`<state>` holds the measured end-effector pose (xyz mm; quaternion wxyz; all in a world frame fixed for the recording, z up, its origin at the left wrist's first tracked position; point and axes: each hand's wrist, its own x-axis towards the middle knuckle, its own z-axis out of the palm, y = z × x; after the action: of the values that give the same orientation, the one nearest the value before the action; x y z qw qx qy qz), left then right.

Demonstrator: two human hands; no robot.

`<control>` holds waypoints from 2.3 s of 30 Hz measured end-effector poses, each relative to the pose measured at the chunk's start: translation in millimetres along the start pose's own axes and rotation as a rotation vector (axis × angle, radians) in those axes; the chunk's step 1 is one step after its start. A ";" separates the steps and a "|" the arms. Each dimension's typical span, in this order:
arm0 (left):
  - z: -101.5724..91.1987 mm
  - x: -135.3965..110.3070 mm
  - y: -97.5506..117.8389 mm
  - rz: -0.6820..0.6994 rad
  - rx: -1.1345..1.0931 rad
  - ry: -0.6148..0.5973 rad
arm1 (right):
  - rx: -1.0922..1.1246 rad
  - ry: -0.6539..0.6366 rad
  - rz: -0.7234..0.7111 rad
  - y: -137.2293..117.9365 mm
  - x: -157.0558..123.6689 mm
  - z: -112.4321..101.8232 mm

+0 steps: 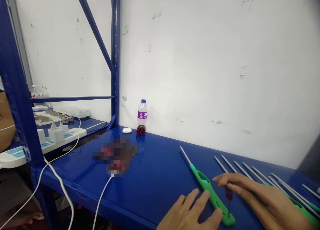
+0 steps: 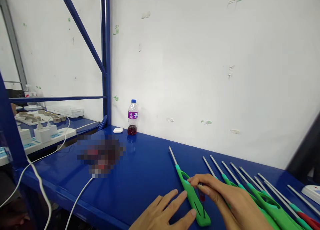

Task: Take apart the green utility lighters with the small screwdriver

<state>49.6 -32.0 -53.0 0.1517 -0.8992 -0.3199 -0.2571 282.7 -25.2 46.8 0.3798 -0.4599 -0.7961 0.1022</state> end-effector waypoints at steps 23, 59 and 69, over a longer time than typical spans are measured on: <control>-30.9 6.4 2.5 0.011 -0.058 -0.117 | 0.355 -0.115 0.081 -41.4 11.5 -7.7; -26.7 6.3 -1.4 0.064 0.017 -0.161 | -0.139 -0.162 -0.021 -14.6 33.6 58.7; -21.8 6.1 -4.0 0.124 0.076 -0.035 | -0.140 0.067 0.060 18.3 15.3 -11.6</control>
<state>43.1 -35.4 -31.2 0.1957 -0.9153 -0.2756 -0.2192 298.4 -4.8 53.3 0.3697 -0.5122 -0.7741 0.0421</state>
